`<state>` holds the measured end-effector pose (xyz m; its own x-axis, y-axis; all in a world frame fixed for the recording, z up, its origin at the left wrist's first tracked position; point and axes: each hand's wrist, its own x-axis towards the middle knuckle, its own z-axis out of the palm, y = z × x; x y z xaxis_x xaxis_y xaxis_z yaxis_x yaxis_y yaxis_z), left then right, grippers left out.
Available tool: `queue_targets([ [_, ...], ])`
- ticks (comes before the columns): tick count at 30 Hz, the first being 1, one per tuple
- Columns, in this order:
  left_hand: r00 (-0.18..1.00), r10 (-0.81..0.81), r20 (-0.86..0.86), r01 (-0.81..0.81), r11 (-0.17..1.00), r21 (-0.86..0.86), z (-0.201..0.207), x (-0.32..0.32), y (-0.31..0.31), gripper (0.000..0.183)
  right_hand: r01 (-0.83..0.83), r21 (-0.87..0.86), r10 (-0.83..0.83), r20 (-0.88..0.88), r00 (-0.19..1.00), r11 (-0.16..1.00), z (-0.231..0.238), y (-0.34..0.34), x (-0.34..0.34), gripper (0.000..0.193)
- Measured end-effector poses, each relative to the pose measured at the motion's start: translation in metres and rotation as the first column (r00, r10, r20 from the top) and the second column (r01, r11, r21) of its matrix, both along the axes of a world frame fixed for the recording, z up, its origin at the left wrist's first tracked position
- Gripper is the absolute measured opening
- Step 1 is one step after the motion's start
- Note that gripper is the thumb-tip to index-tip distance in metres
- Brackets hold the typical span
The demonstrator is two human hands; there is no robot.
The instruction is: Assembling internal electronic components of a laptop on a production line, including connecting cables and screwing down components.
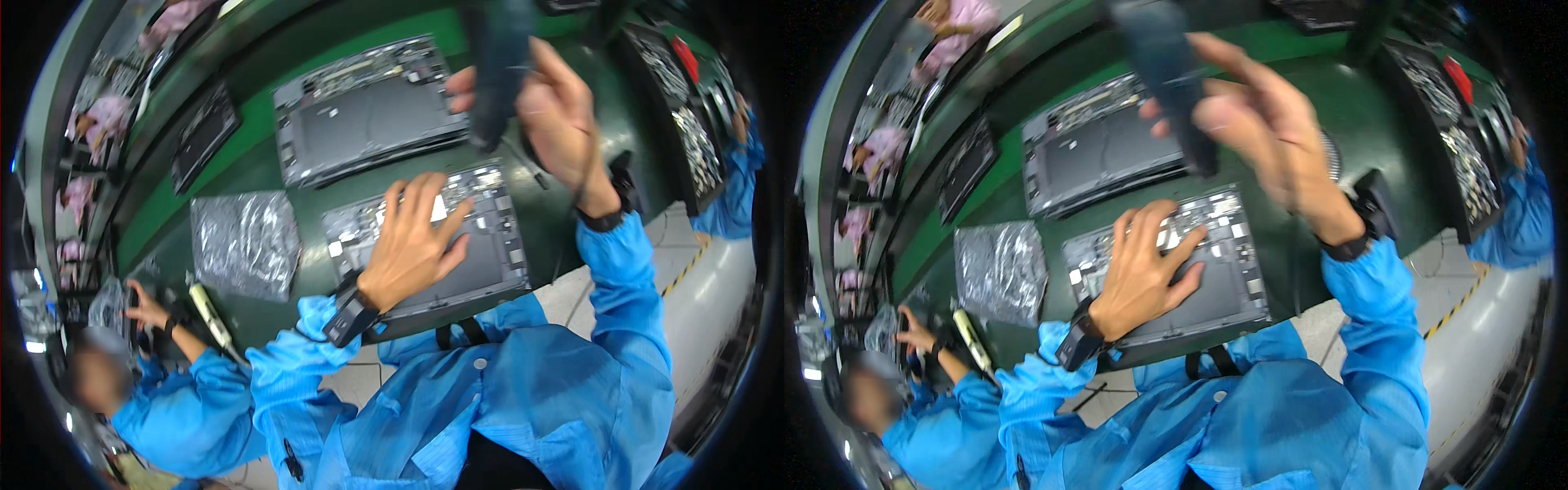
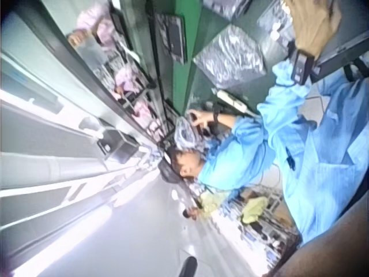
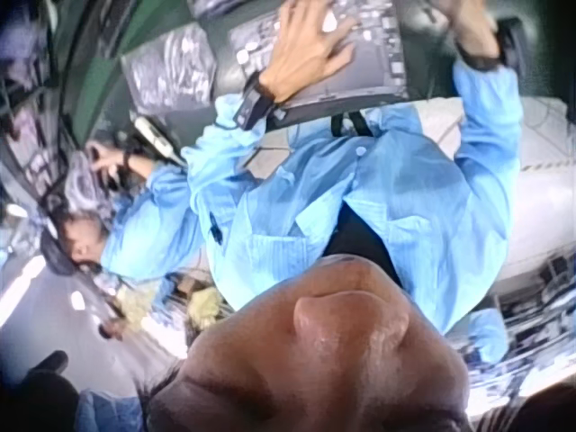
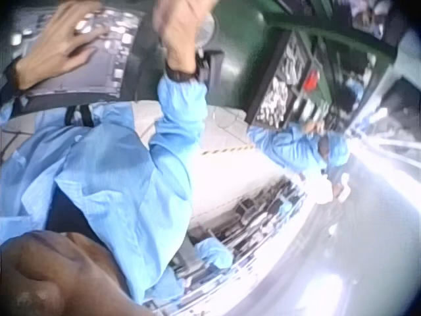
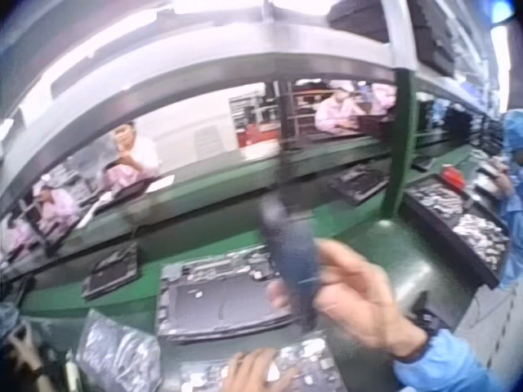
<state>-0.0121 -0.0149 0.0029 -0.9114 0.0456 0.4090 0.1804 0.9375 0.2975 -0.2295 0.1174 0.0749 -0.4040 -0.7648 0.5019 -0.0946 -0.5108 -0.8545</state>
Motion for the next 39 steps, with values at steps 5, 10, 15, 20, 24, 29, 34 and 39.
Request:
queue_targets([
  [5, 0.998, 0.01, 0.068, -0.009, 1.0, -0.011, 0.008, 0.001, 0.001, 0.055, 0.103, 0.143, -0.099, -0.036, 0.994, 0.984, 0.03, 0.007, 0.009, 0.047],
  [10, 1.0, 0.018, 0.005, -0.018, 0.999, -0.051, 0.014, -0.001, 0.003, 0.054, 0.621, -0.05, -0.623, -0.043, 0.781, 0.782, 0.022, 0.044, -0.04, 0.034],
  [15, 0.993, 0.034, 0.115, -0.021, 0.994, -0.11, 0.012, -0.001, 0.003, 0.055, 0.772, -0.157, -0.768, 0.098, 0.633, 0.616, -0.033, 0.082, -0.081, 0.025],
  [20, 0.986, 0.041, 0.161, -0.039, 0.999, -0.014, 0.007, 0.001, 0.001, 0.057, 0.747, -0.182, -0.736, 0.136, 0.664, 0.64, -0.039, 0.078, -0.083, 0.028],
  [24, 0.986, 0.084, 0.144, -0.069, 0.992, -0.109, 0.015, 0.0, 0.005, 0.056, 0.744, -0.163, -0.735, 0.125, 0.666, 0.647, -0.042, 0.079, -0.088, 0.028],
  [29, 0.986, 0.09, 0.141, -0.075, 0.992, -0.106, 0.011, 0.001, 0.004, 0.056, 0.753, -0.13, -0.745, 0.114, 0.657, 0.645, -0.044, 0.077, -0.086, 0.026],
  [34, 0.984, 0.086, 0.155, -0.077, 0.995, -0.062, 0.011, 0.0, 0.004, 0.057, 0.735, -0.146, -0.729, 0.099, 0.677, 0.662, -0.048, 0.078, -0.088, 0.024],
  [39, 0.986, 0.074, 0.149, -0.065, 0.996, -0.065, 0.012, -0.001, 0.003, 0.053, 0.748, -0.125, -0.741, 0.108, 0.663, 0.652, -0.048, 0.078, -0.087, 0.023],
])
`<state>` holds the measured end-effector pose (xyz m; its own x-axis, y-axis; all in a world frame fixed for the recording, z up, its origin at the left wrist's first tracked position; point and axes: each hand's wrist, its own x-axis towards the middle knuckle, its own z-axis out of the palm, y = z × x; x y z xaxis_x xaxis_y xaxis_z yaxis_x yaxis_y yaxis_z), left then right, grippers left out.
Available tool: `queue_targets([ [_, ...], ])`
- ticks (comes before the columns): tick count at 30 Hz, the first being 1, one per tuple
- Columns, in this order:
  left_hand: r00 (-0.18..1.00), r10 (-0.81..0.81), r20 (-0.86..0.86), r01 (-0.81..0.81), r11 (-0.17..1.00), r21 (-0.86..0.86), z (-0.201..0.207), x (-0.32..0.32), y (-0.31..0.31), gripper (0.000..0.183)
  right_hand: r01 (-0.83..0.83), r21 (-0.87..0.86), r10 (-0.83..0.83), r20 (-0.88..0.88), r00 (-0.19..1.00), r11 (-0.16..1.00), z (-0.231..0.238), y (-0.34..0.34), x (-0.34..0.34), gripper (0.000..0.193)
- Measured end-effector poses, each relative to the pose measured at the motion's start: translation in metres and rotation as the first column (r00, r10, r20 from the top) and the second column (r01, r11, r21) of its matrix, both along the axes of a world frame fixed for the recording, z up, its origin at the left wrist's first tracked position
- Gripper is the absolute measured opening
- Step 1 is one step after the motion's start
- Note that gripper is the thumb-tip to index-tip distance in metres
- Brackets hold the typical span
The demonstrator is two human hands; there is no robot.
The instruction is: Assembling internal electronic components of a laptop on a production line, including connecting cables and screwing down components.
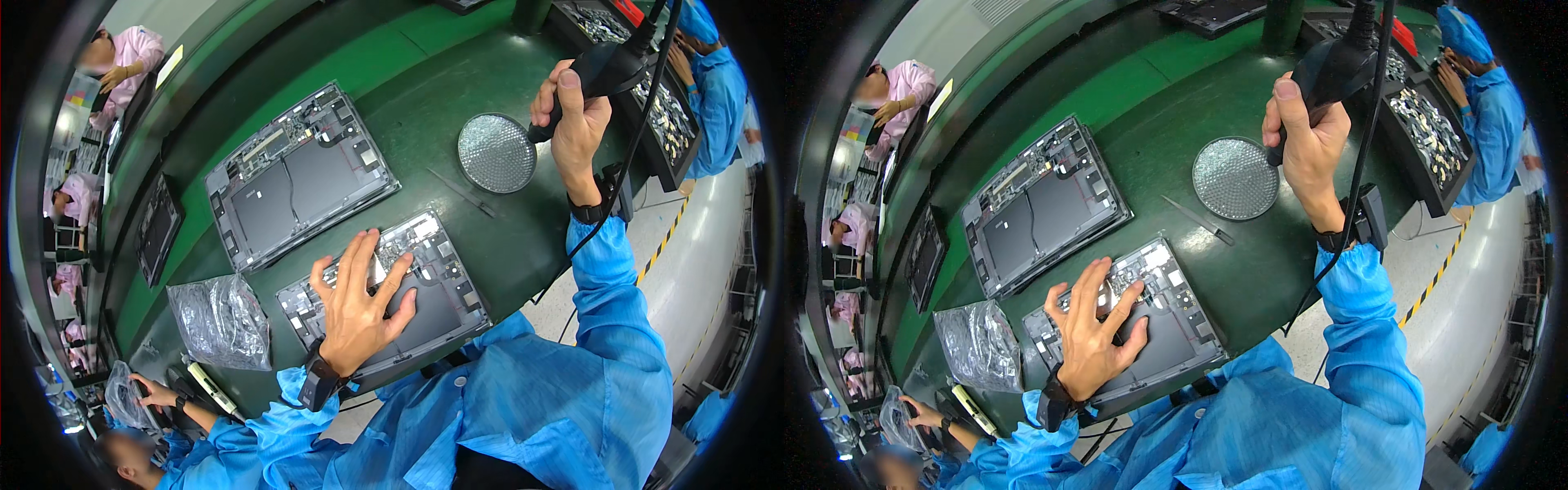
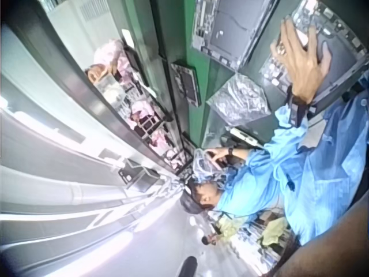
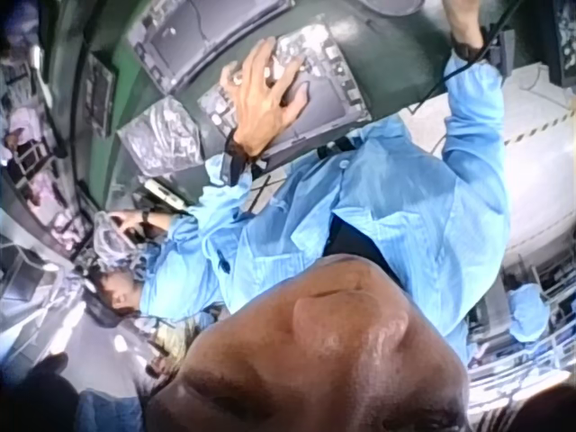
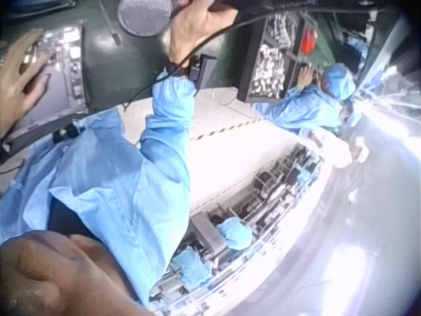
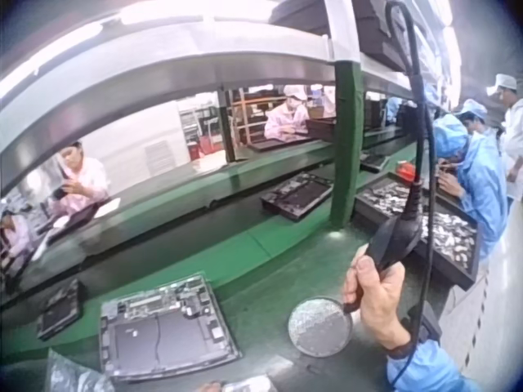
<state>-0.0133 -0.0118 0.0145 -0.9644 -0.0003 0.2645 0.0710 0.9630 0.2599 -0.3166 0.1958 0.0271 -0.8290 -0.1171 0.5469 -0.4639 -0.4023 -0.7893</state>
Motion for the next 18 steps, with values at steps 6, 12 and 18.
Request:
queue_targets([
  [6, 1.0, 0.003, -0.017, -0.003, 1.0, 0.018, -0.002, 0.001, 0.0, 0.058, 0.013, 0.034, -0.012, -0.02, 1.0, 0.999, 0.001, 0.0, 0.001, 0.019],
  [12, 0.999, 0.004, -0.051, -0.003, 1.0, 0.018, -0.006, 0.003, 0.0, 0.055, 0.127, 0.07, -0.122, -0.075, 0.99, 0.989, 0.016, -0.001, 0.01, 0.027],
  [18, 0.996, 0.003, -0.092, 0.0, 0.999, 0.035, -0.01, 0.003, -0.002, 0.055, -0.362, -0.093, 0.348, -0.141, 0.927, 0.927, 0.049, -0.053, 0.094, 0.036],
])
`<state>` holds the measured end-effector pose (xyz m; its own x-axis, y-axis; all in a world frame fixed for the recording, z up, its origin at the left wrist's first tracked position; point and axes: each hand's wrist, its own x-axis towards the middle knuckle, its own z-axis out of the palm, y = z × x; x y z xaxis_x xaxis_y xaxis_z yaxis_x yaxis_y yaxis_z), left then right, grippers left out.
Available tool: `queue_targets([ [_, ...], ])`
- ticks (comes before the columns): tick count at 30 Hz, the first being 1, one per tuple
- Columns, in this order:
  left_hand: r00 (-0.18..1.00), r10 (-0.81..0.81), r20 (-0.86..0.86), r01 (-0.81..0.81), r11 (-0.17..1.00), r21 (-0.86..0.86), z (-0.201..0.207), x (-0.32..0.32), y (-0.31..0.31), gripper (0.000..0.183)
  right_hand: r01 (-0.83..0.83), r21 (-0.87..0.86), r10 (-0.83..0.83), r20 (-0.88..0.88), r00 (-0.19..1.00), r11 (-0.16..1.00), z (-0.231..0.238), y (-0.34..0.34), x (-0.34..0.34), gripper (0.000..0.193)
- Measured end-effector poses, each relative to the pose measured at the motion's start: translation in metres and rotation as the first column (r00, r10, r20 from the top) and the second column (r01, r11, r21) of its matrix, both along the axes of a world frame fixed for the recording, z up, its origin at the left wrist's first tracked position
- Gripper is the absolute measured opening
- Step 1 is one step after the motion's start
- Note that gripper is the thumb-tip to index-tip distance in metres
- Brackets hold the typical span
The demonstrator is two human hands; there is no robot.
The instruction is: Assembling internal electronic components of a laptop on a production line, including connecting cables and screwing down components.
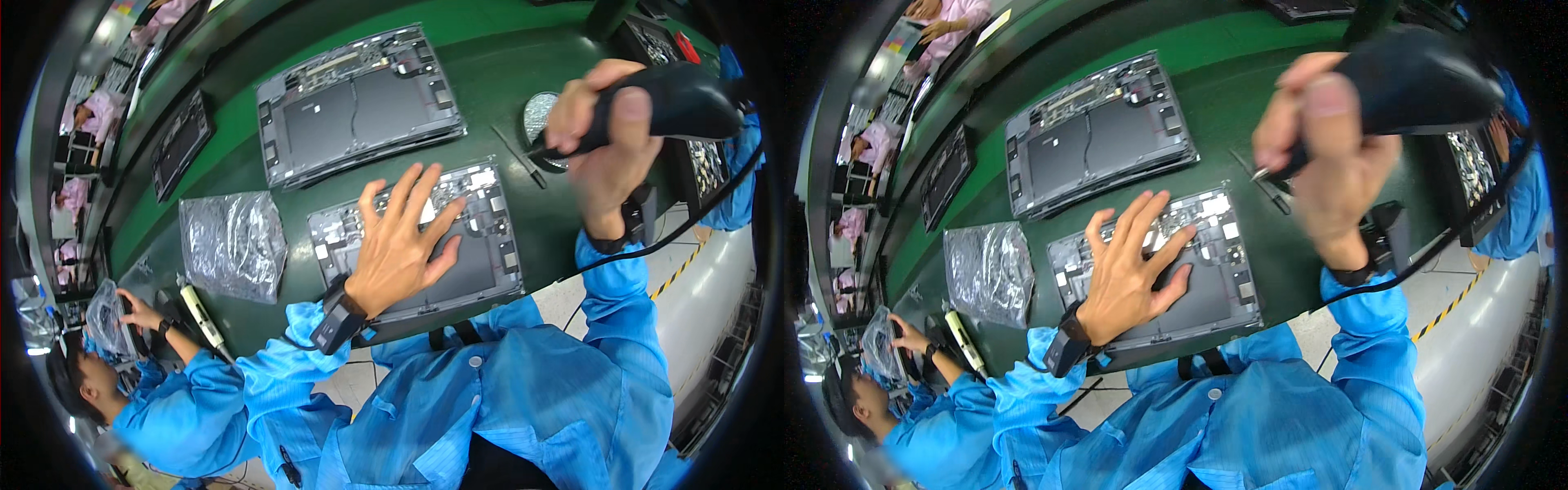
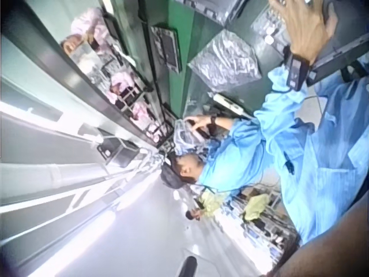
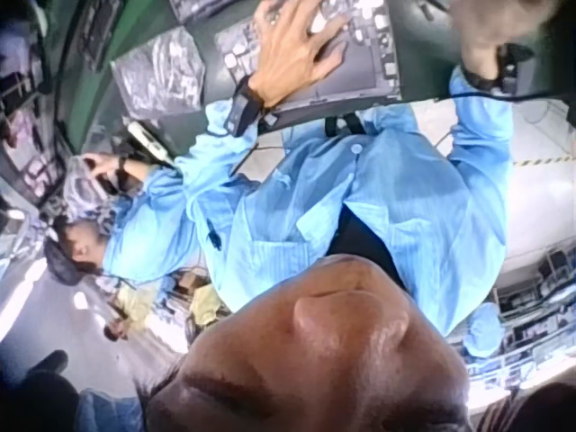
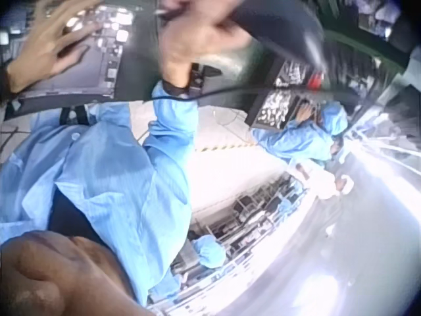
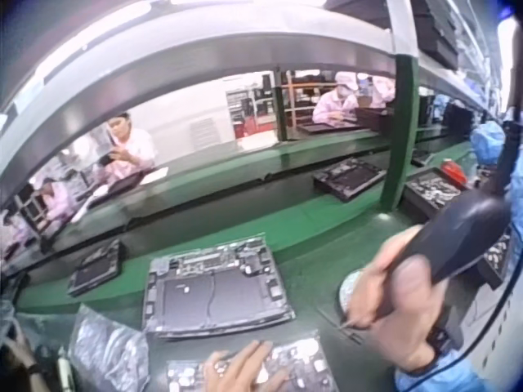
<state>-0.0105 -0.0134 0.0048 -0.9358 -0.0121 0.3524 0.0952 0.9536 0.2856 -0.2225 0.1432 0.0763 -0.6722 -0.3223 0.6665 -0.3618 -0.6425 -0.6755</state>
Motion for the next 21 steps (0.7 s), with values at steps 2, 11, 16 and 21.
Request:
queue_targets([
  [2, 1.0, -0.024, 0.019, 0.024, 1.0, -0.018, 0.002, 0.0, -0.001, 0.054, -0.058, 0.185, 0.053, 0.031, 0.998, 0.981, -0.006, -0.02, 0.03, 0.037],
  [11, 0.999, -0.043, -0.014, 0.043, 0.998, -0.045, -0.006, 0.003, 0.0, 0.052, -0.24, 0.261, 0.221, 0.1, 0.97, 0.935, -0.018, -0.045, 0.052, 0.03],
  [16, 0.999, -0.044, -0.006, 0.044, 0.998, -0.046, -0.004, 0.003, 0.0, 0.052, -0.213, 0.261, 0.204, 0.06, 0.977, 0.942, -0.02, -0.049, 0.053, 0.03],
  [21, 0.998, -0.046, -0.034, 0.045, 0.998, -0.036, -0.003, 0.002, 0.0, 0.048, -0.218, 0.276, 0.206, 0.071, 0.976, 0.936, -0.023, -0.049, 0.053, 0.03],
])
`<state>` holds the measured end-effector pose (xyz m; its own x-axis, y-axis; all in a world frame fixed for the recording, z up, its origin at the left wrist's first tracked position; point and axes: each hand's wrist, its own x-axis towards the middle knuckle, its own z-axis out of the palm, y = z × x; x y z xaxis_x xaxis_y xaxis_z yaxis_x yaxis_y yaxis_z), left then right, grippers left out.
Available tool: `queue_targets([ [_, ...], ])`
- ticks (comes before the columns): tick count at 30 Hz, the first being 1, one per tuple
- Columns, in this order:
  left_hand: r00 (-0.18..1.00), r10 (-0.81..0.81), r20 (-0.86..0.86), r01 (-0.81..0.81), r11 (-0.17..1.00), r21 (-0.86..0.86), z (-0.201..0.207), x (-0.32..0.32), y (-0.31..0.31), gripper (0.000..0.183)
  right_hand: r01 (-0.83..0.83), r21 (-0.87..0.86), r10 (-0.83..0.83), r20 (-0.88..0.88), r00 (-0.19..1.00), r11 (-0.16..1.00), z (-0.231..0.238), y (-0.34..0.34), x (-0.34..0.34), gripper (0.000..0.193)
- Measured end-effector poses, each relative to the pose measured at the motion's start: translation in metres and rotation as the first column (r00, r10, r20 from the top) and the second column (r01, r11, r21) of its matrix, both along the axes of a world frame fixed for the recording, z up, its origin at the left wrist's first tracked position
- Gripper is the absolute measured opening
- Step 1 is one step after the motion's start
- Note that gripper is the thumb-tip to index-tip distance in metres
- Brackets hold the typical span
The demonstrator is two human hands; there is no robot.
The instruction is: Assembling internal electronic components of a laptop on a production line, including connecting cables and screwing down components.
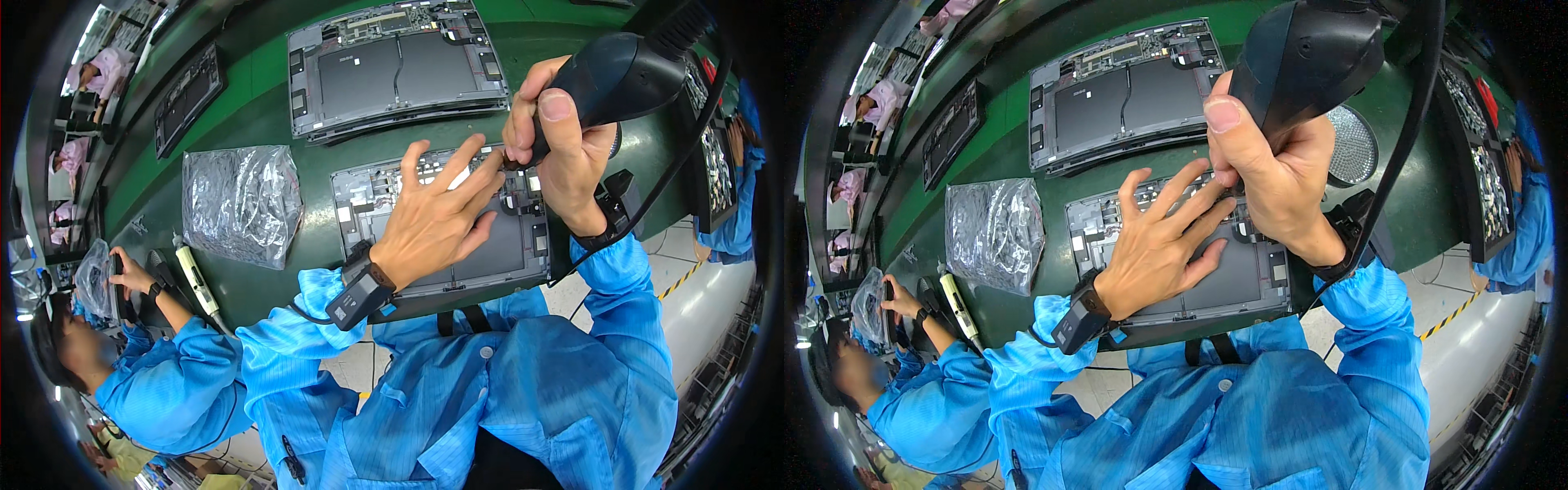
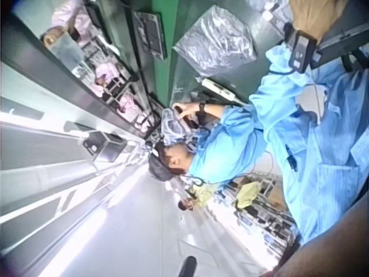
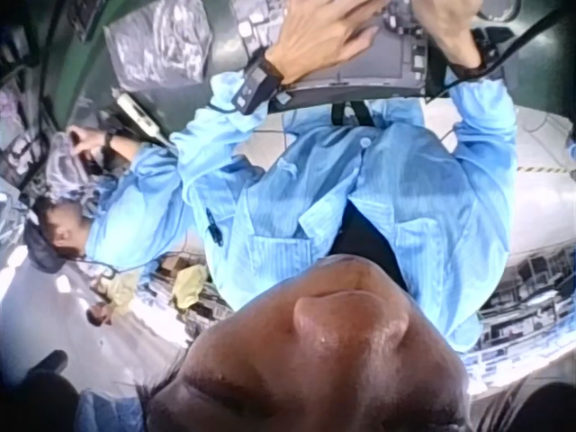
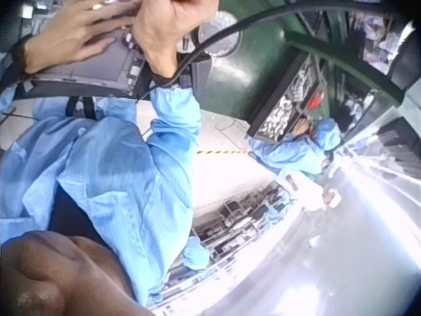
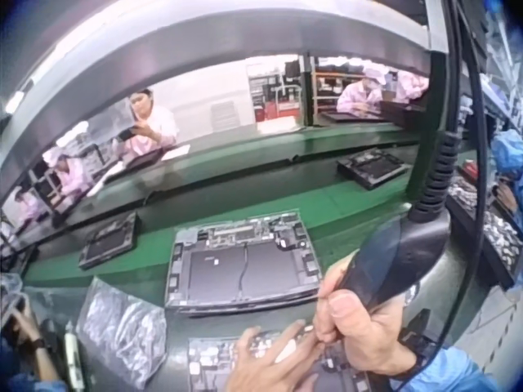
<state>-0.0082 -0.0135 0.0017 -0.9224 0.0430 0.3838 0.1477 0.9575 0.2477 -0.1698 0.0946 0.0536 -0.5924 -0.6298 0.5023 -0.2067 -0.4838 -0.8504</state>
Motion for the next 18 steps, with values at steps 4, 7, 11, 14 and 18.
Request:
queue_targets([
  [4, 1.0, -0.003, 0.023, 0.003, 1.0, 0.009, -0.0012, -0.0008, -0.0003, 0.05, 0.013, 0.016, -0.013, 0.001, 1.0, 1.0, 0.0004, 0.0009, 0.0011, 0.029],
  [7, 1.0, -0.001, 0.018, 0.001, 1.0, 0.018, -0.001, -0.0005, 0.0002, 0.049, 0.002, 0.018, -0.002, -0.014, 1.0, 1.0, 0.0009, 0.0014, 0.0018, 0.028],
  [11, 1.0, 0.014, 0.014, -0.014, 1.0, 0.021, -0.0023, 0.0002, 0.0007, 0.048, -0.028, -0.014, 0.027, -0.019, 0.999, 1.0, -0.0028, -0.0003, 0.004, 0.026],
  [14, 1.0, 0.017, -0.004, -0.017, 1.0, 0.015, -0.0046, -0.0003, 0.0006, 0.047, -0.039, 0.0, 0.039, -0.023, 0.999, 0.999, -0.0039, 0.0007, 0.006, 0.025],
  [18, 1.0, 0.016, -0.02, -0.016, 1.0, 0.012, -0.0069, 0.0006, 0.0009, 0.047, -0.01, 0.017, 0.01, -0.01, 1.0, 1.0, -0.0061, 0.001, 0.0089, 0.024],
])
